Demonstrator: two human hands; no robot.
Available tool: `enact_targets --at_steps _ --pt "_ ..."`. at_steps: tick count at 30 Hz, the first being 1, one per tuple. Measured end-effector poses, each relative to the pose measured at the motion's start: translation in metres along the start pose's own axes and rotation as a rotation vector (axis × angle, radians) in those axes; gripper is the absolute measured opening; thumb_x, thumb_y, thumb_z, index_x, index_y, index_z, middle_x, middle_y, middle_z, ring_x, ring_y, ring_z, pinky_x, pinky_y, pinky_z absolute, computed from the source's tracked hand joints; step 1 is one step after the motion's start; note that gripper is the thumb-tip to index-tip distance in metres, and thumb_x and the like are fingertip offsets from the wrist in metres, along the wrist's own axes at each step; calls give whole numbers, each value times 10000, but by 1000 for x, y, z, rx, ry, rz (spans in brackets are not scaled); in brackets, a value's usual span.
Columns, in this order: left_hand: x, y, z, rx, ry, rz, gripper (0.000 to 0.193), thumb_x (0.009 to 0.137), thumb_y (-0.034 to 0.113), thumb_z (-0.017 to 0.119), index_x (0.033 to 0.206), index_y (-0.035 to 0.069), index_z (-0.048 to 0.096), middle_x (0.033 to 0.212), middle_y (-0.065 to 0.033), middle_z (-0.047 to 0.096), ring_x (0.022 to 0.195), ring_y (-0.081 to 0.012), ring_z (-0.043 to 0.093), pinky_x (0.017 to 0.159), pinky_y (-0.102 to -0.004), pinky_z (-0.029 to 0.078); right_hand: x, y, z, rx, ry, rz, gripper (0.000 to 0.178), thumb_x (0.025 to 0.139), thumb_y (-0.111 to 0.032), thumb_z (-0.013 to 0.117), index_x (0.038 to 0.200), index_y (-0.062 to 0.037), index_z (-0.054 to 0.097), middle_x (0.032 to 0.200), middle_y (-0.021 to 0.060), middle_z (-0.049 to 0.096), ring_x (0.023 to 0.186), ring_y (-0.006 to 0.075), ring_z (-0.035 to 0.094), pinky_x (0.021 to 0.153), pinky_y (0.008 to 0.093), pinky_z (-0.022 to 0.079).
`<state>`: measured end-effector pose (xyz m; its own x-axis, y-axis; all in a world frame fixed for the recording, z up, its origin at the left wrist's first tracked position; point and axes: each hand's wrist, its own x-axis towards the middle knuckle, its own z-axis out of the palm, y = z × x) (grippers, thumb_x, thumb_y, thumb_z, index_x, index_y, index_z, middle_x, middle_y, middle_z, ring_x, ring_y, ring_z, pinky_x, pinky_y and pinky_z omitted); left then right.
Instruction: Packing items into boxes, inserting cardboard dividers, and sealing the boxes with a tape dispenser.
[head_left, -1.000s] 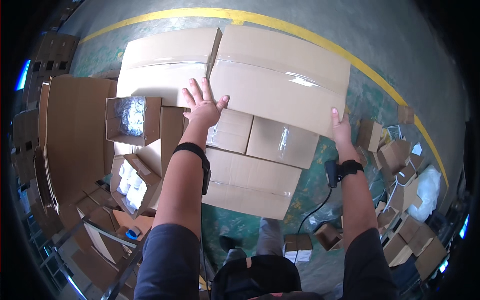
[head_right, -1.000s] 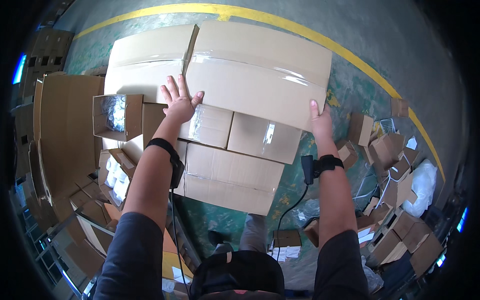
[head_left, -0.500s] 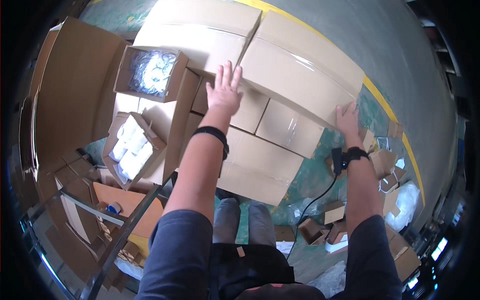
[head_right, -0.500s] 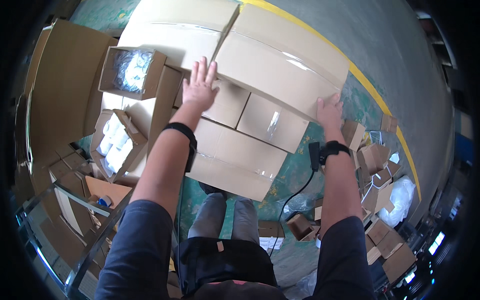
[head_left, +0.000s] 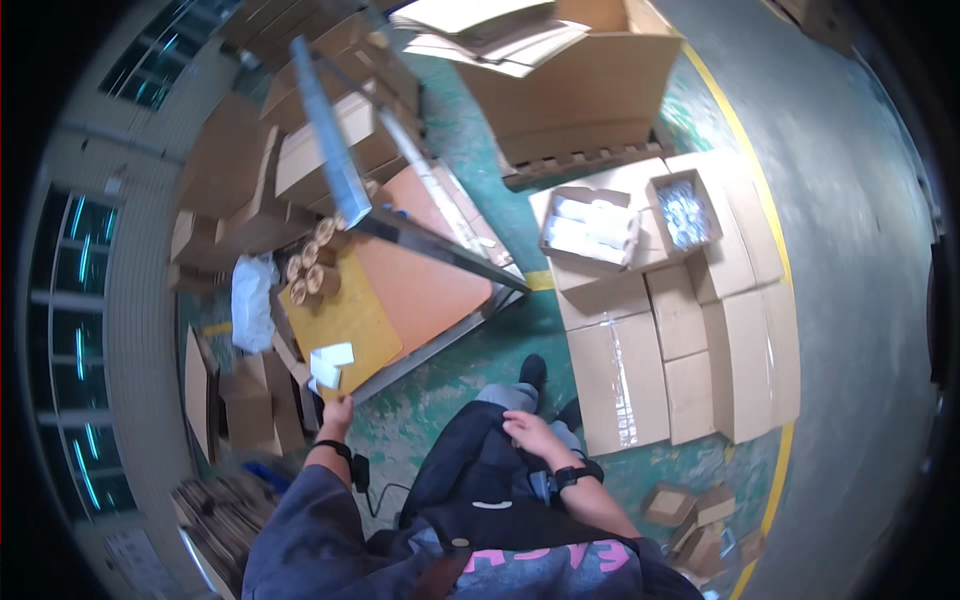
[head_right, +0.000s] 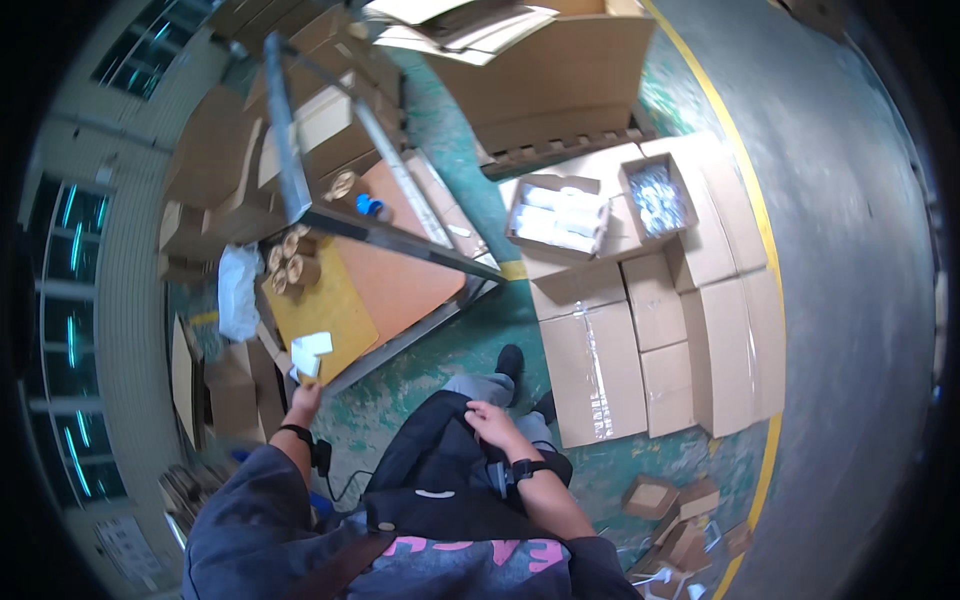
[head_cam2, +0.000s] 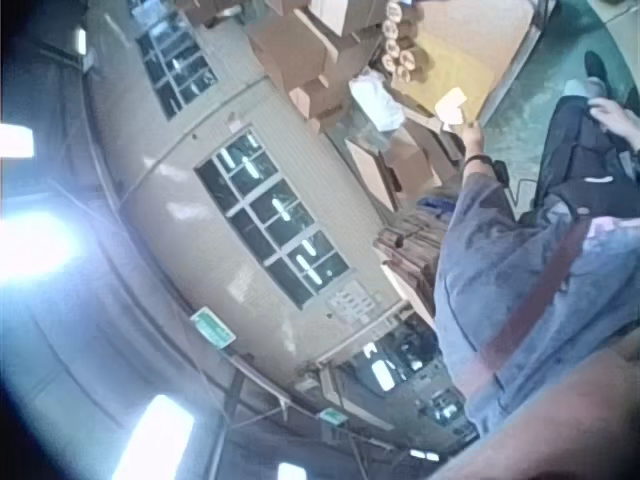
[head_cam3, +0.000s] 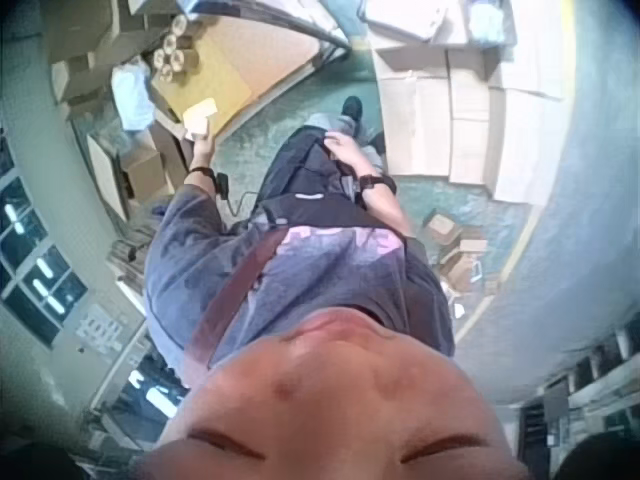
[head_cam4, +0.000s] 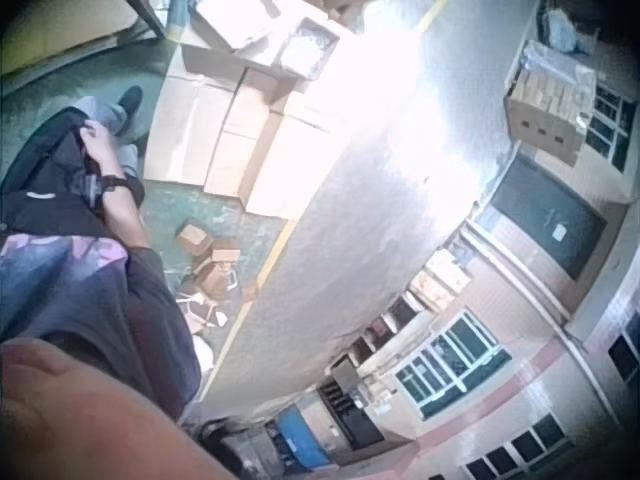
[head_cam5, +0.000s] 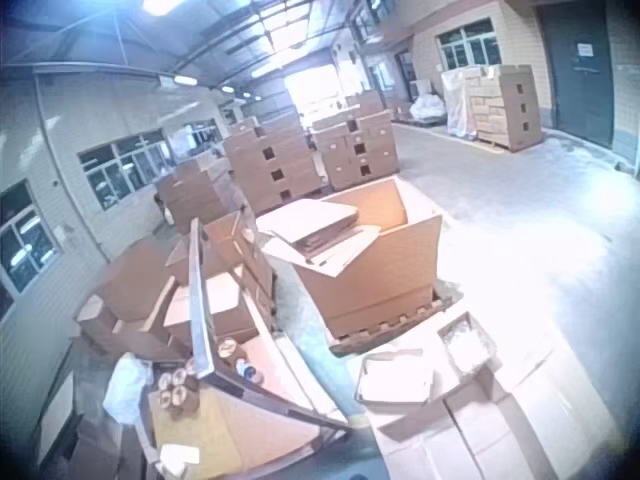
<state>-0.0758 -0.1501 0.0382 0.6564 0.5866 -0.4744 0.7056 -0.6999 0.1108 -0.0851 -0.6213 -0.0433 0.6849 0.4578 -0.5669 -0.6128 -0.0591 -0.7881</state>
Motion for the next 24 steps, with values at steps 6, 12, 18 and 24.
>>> enact_targets --at_steps 6,12,18,24 --pt "-76 -130 7 -532 98 -172 395 834 306 549 1027 -29 631 1006 -217 647 982 -320 618 855 -375 469 -38 -71 -122 -642 508 122 310 811 -201 596 1006 35 647 852 125 675 793 220 635 713 326 503" --pt "-133 -182 159 -452 -797 -210 373 844 364 571 1016 44 656 926 -130 667 772 -266 638 638 -407 517 -148 -110 -223 129 938 124 183 866 -175 430 739 -72 512 611 23 504 489 113 467 404 256 372" --pt "-61 -231 25 -384 -150 27 293 769 288 584 962 89 682 1035 -181 638 967 -371 598 806 -416 483 32 -176 -63 -242 587 100 174 895 -213 428 890 -70 527 766 61 572 641 149 545 525 306 448" --pt "-24 -320 -59 -788 147 -403 396 831 282 548 1130 28 601 1110 -173 625 1016 -312 602 894 -377 464 137 -192 199 -617 -14 215 254 933 -276 487 1103 -92 534 939 67 619 774 146 584 624 302 473"
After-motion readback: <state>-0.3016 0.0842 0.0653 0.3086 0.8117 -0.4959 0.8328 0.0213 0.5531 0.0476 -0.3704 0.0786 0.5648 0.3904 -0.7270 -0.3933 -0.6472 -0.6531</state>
